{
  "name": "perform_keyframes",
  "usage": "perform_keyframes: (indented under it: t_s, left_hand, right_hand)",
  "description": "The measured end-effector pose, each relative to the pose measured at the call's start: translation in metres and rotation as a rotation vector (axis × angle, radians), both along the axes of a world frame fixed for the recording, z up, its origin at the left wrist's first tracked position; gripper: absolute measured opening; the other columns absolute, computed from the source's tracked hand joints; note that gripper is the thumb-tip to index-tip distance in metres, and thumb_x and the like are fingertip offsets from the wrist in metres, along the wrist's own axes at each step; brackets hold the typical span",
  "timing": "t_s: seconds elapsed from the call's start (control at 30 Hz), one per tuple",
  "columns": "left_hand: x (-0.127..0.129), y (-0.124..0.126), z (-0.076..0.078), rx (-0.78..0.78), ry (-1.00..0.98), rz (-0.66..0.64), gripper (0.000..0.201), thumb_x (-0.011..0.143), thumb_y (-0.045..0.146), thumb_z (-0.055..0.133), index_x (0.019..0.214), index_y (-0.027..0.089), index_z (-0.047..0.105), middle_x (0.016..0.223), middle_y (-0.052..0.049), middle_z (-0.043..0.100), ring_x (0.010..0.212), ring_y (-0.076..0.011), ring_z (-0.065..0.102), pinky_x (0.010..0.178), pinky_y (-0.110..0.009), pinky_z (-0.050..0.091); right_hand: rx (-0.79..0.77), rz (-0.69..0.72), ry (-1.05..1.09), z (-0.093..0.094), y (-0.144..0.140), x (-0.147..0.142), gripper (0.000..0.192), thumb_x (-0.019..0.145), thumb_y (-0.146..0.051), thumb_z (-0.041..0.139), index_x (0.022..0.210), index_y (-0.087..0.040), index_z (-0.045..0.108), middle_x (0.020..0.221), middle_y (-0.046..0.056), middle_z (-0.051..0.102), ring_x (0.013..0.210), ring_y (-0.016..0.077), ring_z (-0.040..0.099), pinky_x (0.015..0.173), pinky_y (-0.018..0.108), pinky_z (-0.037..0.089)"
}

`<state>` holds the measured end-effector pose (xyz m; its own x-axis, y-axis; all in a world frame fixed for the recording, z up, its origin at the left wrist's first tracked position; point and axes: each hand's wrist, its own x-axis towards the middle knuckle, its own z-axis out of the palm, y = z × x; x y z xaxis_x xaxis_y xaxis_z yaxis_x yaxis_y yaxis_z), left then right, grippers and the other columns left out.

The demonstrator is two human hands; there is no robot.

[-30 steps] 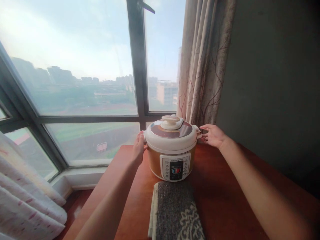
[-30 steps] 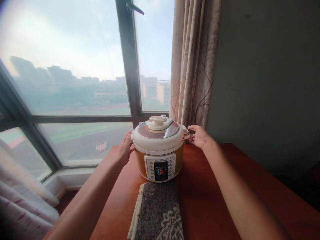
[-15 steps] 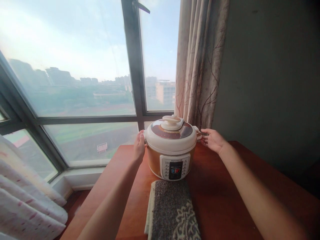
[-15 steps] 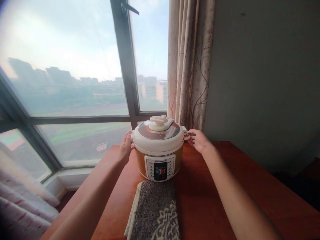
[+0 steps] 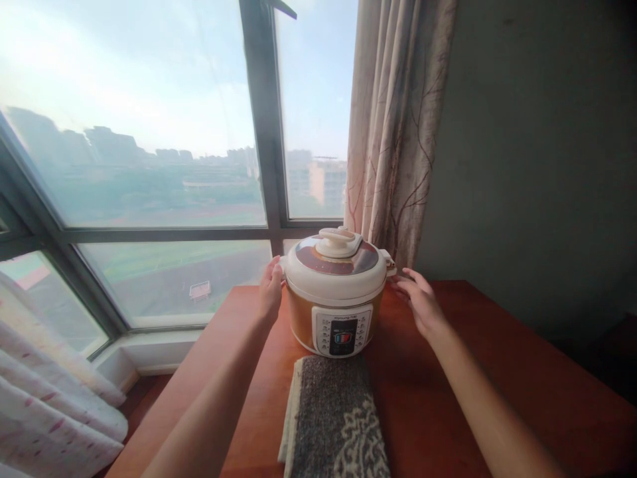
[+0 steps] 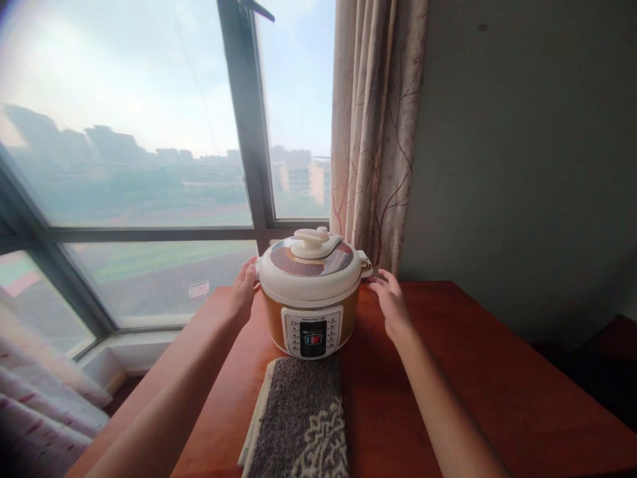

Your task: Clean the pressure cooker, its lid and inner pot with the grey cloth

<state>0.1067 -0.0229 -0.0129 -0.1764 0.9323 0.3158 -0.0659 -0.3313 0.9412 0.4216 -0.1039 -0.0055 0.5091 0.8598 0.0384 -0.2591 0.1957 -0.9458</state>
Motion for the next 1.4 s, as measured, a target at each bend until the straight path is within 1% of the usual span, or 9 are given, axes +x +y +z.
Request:
perform_keyframes:
  t_s: [0.2,0.4,0.57,0.73,0.93,1.07,1.17,1.3,1.4]
  left_hand:
    - [-0.011,-0.024,0.002,-0.081,0.006,0.146,0.052,0.087,0.041,0.061,0.132,0.019,0.051,0.116,-0.012,0.068,0.107,-0.0242,0.066,0.095,-0.041,0.052]
    - [-0.014,-0.07,-0.057,-0.245,0.07,0.159,0.038,0.075,0.039,0.064,0.105,0.018,0.057,0.113,-0.013,0.065,0.102,-0.0254,0.065,0.078,-0.036,0.054]
    - [-0.007,-0.102,-0.096,-0.192,0.568,-0.063,0.025,0.084,0.042,0.053,0.085,0.019,0.063,0.086,-0.008,0.07,0.083,-0.0259,0.065,0.076,-0.039,0.049]
    - [0.001,-0.121,-0.095,-0.083,0.939,-0.155,0.02,0.09,0.027,0.049,0.093,0.023,0.068,0.097,-0.007,0.072,0.096,-0.0261,0.065,0.084,-0.038,0.046]
    - [0.011,-0.129,-0.094,-0.058,1.051,-0.154,0.024,0.088,0.017,0.05,0.102,0.023,0.069,0.109,-0.009,0.071,0.106,-0.0265,0.064,0.092,-0.038,0.046]
    - [0.012,-0.137,-0.097,-0.051,1.031,-0.175,0.023,0.09,0.019,0.05,0.105,0.022,0.067,0.109,-0.009,0.069,0.106,-0.0269,0.062,0.094,-0.04,0.045]
    - [0.01,-0.14,-0.101,-0.04,0.986,-0.185,0.019,0.091,0.022,0.05,0.1,0.022,0.066,0.104,-0.009,0.069,0.104,-0.0273,0.062,0.091,-0.04,0.046]
    - [0.008,-0.141,-0.104,-0.027,0.922,-0.175,0.02,0.089,0.023,0.049,0.1,0.022,0.066,0.103,-0.01,0.068,0.103,-0.0279,0.062,0.091,-0.041,0.047]
    - [0.008,-0.144,-0.102,-0.04,0.892,-0.17,0.02,0.087,0.023,0.05,0.099,0.022,0.067,0.102,-0.01,0.069,0.102,-0.0281,0.062,0.09,-0.042,0.047]
  right_hand:
    - [-0.014,-0.013,-0.229,-0.037,-0.035,-0.005,0.048,0.067,-0.022,0.071,0.113,-0.025,0.059,0.103,0.003,0.072,0.106,0.021,0.066,0.094,0.031,0.051]
    - [-0.086,0.072,-0.282,-0.086,-0.052,-0.025,0.052,0.069,-0.026,0.069,0.118,-0.022,0.056,0.104,0.006,0.072,0.097,0.0242,0.069,0.092,0.037,0.053]
    - [-0.172,0.245,-0.523,-0.116,-0.064,-0.046,0.04,0.072,-0.026,0.058,0.111,-0.021,0.064,0.1,0.007,0.074,0.099,0.0274,0.07,0.095,0.043,0.051]
    - [-0.259,0.511,-0.729,-0.128,-0.073,-0.065,0.035,0.079,-0.028,0.057,0.108,-0.016,0.071,0.107,0.012,0.076,0.106,0.0285,0.069,0.095,0.041,0.049]
    - [-0.307,0.376,-0.927,-0.132,-0.077,-0.075,0.039,0.08,-0.02,0.057,0.117,-0.018,0.068,0.113,0.013,0.074,0.109,0.0281,0.069,0.095,0.037,0.05]
    - [-0.313,0.171,-1.207,-0.125,-0.095,-0.076,0.039,0.083,-0.022,0.058,0.121,-0.017,0.068,0.118,0.018,0.071,0.111,0.035,0.067,0.097,0.046,0.05]
    - [-0.162,0.079,-1.378,-0.127,-0.12,-0.088,0.047,0.085,-0.027,0.061,0.131,-0.02,0.063,0.13,0.018,0.064,0.116,0.0367,0.063,0.1,0.05,0.049]
    - [0.286,0.17,-1.555,-0.157,-0.152,-0.118,0.064,0.083,-0.038,0.068,0.145,-0.033,0.05,0.143,0.01,0.06,0.124,0.035,0.06,0.102,0.05,0.049]
    - [0.458,-0.032,-1.699,-0.185,-0.167,-0.139,0.051,0.09,-0.03,0.063,0.14,-0.036,0.055,0.136,0.011,0.065,0.121,0.0357,0.064,0.097,0.054,0.052]
